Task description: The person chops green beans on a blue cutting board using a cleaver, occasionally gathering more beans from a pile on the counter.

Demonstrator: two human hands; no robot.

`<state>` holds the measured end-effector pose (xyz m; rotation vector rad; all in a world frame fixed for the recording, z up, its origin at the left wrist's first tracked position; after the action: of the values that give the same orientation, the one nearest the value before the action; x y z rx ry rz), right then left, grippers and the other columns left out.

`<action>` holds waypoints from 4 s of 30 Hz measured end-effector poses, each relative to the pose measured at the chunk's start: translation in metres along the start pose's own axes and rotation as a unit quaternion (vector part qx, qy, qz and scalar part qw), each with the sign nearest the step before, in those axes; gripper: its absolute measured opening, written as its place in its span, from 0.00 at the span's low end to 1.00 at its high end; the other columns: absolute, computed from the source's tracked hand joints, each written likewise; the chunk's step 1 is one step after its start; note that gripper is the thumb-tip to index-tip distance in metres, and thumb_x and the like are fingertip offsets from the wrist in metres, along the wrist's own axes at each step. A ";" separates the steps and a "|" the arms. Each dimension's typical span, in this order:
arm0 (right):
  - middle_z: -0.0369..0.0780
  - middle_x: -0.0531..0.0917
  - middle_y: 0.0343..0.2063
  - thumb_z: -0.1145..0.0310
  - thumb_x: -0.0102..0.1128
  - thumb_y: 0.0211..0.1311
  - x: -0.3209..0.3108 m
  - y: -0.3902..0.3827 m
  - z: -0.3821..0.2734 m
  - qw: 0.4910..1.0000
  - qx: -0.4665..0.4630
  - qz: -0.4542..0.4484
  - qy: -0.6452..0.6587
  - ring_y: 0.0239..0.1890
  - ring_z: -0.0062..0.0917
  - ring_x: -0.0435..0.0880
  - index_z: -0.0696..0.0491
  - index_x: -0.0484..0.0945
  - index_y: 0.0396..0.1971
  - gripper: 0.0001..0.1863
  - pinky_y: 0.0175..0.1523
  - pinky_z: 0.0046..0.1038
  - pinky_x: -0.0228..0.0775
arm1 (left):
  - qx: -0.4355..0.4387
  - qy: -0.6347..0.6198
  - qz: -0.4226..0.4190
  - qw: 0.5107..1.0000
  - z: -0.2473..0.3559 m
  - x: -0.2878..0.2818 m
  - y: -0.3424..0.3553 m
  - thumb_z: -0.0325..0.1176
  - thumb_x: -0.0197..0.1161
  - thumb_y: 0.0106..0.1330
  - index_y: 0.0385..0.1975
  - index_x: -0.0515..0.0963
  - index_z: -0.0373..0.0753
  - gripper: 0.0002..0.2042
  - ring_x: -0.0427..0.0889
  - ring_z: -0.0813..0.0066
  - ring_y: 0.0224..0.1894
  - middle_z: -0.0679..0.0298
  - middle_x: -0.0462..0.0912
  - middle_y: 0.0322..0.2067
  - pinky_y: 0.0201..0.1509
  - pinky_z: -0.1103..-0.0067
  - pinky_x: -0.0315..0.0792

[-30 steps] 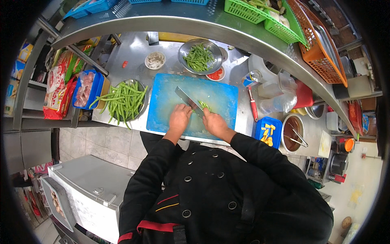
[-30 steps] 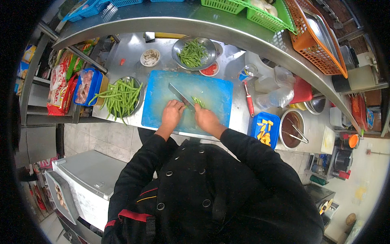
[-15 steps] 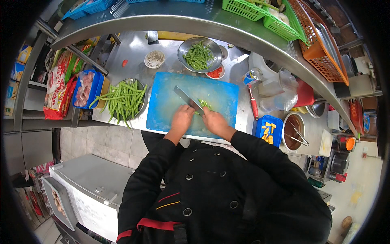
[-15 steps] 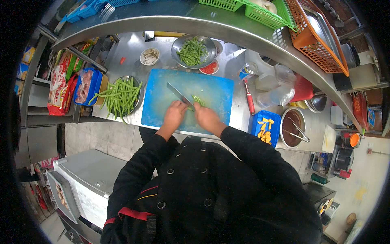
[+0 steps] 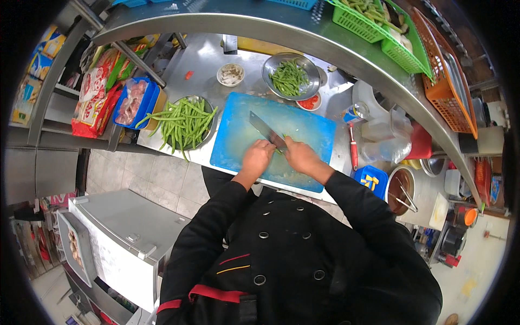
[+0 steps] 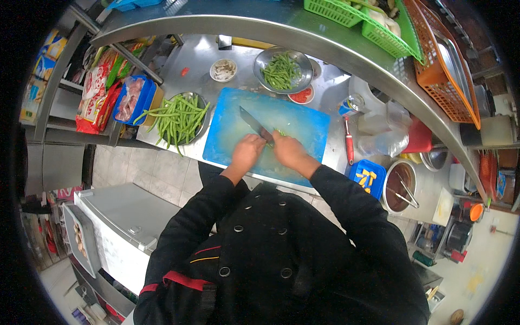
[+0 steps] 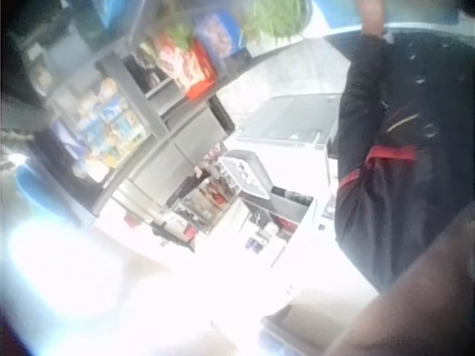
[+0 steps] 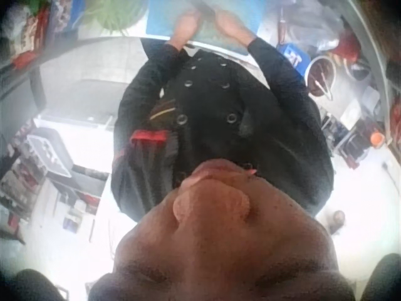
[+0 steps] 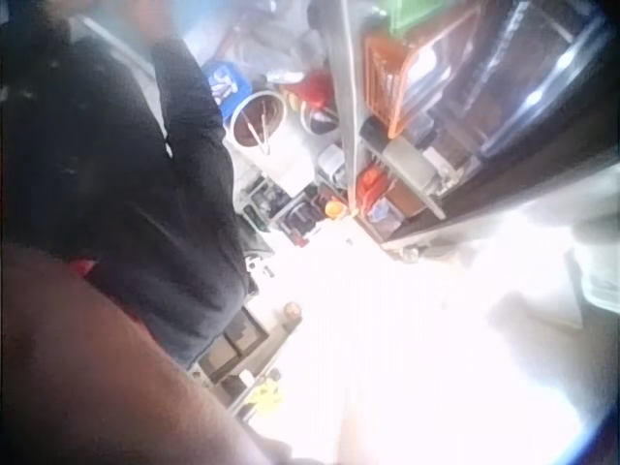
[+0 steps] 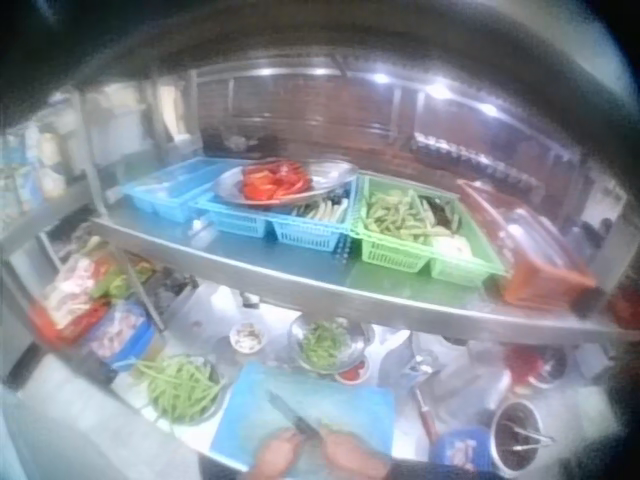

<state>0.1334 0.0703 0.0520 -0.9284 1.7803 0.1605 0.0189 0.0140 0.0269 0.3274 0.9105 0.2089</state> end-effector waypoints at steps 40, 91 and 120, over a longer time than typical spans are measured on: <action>0.58 0.87 0.38 0.63 0.58 0.72 0.040 -0.044 0.015 0.985 0.012 -0.047 0.168 0.43 0.58 0.85 0.60 0.68 0.52 0.18 0.50 0.54 0.76 | -0.174 0.298 -0.071 0.936 -0.285 -0.237 -0.005 0.25 0.57 0.67 0.47 0.78 0.39 0.10 0.84 0.46 0.46 0.48 0.82 0.41 0.50 0.57 0.79; 0.58 0.87 0.41 0.61 0.58 0.72 0.035 -0.027 0.014 0.988 0.011 -0.083 0.133 0.46 0.57 0.86 0.61 0.68 0.58 0.24 0.52 0.50 0.77 | -0.370 0.282 -0.090 0.881 -0.338 -0.256 -0.052 0.27 0.52 0.70 0.50 0.70 0.37 0.10 0.87 0.40 0.44 0.42 0.84 0.47 0.47 0.52 0.80; 0.60 0.86 0.38 0.61 0.59 0.72 0.037 -0.021 0.014 0.986 -0.001 -0.085 0.140 0.46 0.57 0.85 0.61 0.68 0.61 0.25 0.52 0.51 0.75 | -0.280 0.242 -0.070 0.926 -0.273 -0.253 -0.019 0.35 0.69 0.60 0.58 0.80 0.44 0.24 0.88 0.44 0.39 0.45 0.88 0.35 0.46 0.54 0.81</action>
<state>0.1534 0.0439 0.0212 -1.1438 1.9453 -0.0822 -0.3504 -0.0314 0.0513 -0.3394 1.3065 0.4164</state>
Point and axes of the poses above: each hand's wrist, its own y-axis towards the middle knuckle, its own x-axis out of the palm, z = x × y, the point moved 10 cm from there along y, towards the middle knuckle
